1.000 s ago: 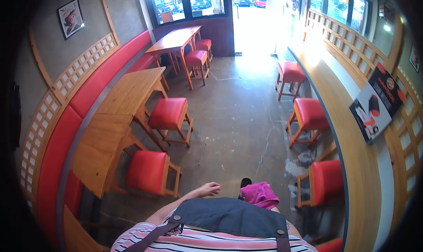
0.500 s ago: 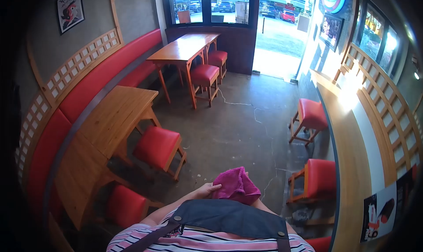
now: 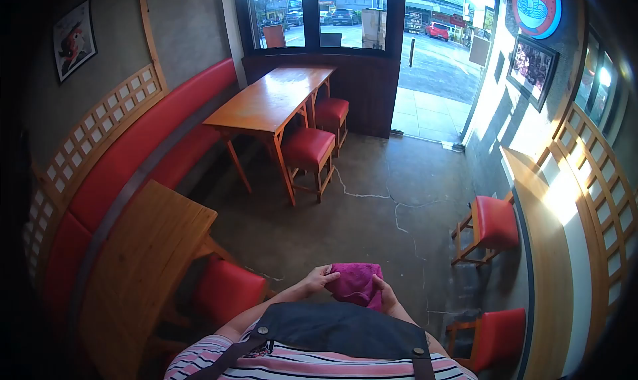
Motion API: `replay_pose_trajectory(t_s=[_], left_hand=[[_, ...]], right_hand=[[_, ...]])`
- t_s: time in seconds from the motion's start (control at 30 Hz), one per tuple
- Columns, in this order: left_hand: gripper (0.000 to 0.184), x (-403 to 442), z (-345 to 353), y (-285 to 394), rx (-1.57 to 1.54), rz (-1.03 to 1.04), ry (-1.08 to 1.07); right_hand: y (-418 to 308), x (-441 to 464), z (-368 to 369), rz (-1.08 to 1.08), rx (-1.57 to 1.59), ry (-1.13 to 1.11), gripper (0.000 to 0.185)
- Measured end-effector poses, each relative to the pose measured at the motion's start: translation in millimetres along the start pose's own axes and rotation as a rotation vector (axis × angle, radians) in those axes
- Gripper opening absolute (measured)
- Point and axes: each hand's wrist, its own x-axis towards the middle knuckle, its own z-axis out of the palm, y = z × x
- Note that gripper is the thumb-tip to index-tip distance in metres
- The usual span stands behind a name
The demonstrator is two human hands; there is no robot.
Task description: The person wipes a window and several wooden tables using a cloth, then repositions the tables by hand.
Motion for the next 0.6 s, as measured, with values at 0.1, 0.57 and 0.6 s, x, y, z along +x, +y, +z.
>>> replay_pose_trajectory(t_s=[0.1, 0.57, 0.6], left_hand=[[0.032, 53, -54, 14, 0.052, 0.035, 0.085], [0.038, 181, -266, 106, -0.823, 0.085, 0.426], [0.042, 187, -284, 107, -0.939, -0.032, 0.330]], right_hand=[[-42, 81, -6, 0.126, -0.051, 0.068, 0.051], [-173, 438, 114, 0.523, -0.390, -0.192, 0.045], [-167, 468, 108, 0.543, -0.419, -0.195, 0.047]])
